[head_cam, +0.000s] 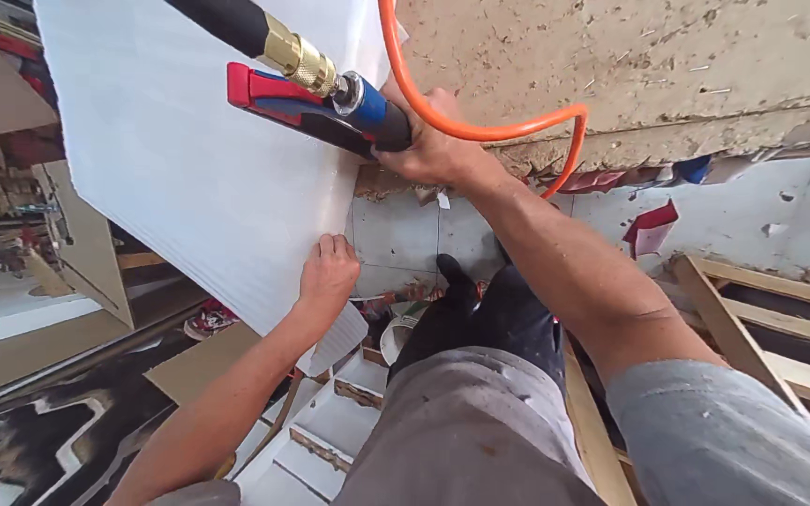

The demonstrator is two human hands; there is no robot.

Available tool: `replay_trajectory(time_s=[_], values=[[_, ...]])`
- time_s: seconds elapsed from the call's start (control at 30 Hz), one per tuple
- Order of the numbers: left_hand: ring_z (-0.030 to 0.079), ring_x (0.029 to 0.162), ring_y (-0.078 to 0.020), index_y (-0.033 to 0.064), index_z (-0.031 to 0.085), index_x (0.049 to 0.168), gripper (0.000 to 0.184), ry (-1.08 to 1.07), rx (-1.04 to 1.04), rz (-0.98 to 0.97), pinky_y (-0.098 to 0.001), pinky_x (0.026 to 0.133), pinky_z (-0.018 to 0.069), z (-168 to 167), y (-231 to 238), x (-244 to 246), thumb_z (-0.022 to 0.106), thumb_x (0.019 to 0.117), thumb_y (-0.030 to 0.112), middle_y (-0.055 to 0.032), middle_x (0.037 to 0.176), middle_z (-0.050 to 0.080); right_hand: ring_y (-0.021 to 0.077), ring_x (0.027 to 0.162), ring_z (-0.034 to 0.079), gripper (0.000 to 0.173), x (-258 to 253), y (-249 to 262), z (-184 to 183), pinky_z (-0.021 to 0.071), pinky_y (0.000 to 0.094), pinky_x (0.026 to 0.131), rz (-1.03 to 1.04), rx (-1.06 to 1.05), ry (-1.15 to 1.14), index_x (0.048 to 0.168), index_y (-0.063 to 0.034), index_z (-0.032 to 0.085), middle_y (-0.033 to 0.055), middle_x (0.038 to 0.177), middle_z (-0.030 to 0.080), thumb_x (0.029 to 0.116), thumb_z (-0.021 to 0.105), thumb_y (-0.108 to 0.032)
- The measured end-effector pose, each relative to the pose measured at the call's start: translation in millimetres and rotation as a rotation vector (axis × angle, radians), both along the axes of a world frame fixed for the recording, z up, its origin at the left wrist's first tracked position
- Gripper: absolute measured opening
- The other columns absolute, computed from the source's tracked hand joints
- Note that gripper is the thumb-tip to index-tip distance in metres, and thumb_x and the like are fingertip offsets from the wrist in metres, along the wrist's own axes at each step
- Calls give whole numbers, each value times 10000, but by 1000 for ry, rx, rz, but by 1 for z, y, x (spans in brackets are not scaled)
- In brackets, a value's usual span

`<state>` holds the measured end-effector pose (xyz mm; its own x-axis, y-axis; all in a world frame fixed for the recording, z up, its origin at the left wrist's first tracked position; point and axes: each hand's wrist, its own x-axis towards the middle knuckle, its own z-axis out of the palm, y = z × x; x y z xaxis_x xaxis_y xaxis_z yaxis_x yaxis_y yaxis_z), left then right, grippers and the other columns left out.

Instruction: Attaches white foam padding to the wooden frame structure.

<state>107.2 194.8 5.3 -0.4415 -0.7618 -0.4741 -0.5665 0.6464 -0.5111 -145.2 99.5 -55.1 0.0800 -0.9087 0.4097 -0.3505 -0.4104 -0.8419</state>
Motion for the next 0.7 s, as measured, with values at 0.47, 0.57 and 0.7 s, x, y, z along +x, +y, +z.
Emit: replay_trajectory(time_s=[0.47, 0.57, 0.7], values=[[657, 1096, -470, -162, 643, 1091, 214, 30, 151, -30, -524, 807, 583, -14, -4, 8, 487, 953, -112, -319, 1122, 659, 251, 774, 708, 343, 39, 42, -5, 531, 504, 656, -66, 11, -60, 1089, -86, 672, 74, 826, 714, 814, 744, -279], [647, 1125, -470, -151, 651, 1098, 221, 39, 152, -93, -524, 837, 576, -16, -5, 13, 492, 950, -113, -325, 1165, 651, 239, 882, 734, 459, 47, 63, -9, 585, 497, 775, -101, 16, -95, 1224, -37, 674, 109, 962, 748, 838, 754, -269], [604, 1181, -477, -109, 686, 1022, 252, 31, 369, -186, -580, 940, 509, -11, 7, 45, 492, 992, 48, -322, 1299, 598, 221, 776, 724, 399, 70, 83, -20, 574, 474, 683, -105, -21, -139, 1138, -38, 677, 87, 853, 733, 819, 762, -263]])
